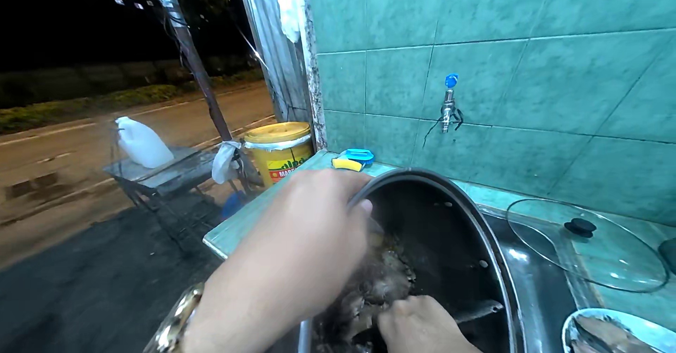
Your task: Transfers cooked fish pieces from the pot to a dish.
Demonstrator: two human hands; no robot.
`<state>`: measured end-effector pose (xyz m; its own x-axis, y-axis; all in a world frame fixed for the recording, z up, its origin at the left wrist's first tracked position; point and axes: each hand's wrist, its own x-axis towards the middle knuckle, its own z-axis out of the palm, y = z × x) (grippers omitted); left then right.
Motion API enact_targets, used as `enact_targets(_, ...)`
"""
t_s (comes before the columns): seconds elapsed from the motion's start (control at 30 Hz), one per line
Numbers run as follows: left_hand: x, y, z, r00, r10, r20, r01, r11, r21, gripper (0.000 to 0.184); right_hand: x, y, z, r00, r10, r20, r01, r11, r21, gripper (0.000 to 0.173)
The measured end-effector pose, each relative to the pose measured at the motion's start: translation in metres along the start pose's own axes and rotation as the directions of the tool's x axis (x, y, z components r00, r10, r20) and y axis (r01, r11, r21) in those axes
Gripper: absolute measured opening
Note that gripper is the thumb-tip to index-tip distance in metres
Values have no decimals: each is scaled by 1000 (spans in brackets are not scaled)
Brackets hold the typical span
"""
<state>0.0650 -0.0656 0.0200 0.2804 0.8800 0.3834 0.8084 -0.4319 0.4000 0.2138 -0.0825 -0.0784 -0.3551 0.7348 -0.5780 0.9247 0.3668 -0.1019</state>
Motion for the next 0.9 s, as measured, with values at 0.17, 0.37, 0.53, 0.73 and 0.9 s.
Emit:
enact_targets(0.17, 4, 0, -2, 997, -58, 43, 58, 998, 3, 17, -25, 21, 16, 959, -12, -284, 10, 1000, -9, 68)
enact_targets(0.37, 3, 13, -7, 997, -51, 65, 54, 997, -47, 17, -60, 65, 7, 860, 188, -475, -117, 978, 175, 72)
enact_targets(0.53, 15, -46, 6, 990, 141, 16, -140, 988, -67, 25, -118, 139, 21, 736, 502, -454, -363, 859, 361, 72)
enact_targets(0.73, 25, -108, 32, 948, 275, -158, -313, 893, -323, 28, -162, 215, 82, 498, 858, -129, -746, 499, 442, 81)
enact_targets(0.9, 31, -127, 31, 954, 261, -150, -294, 914, -278, 28, -173, 244, 127, 304, 952, 42, -862, 256, 438, 83)
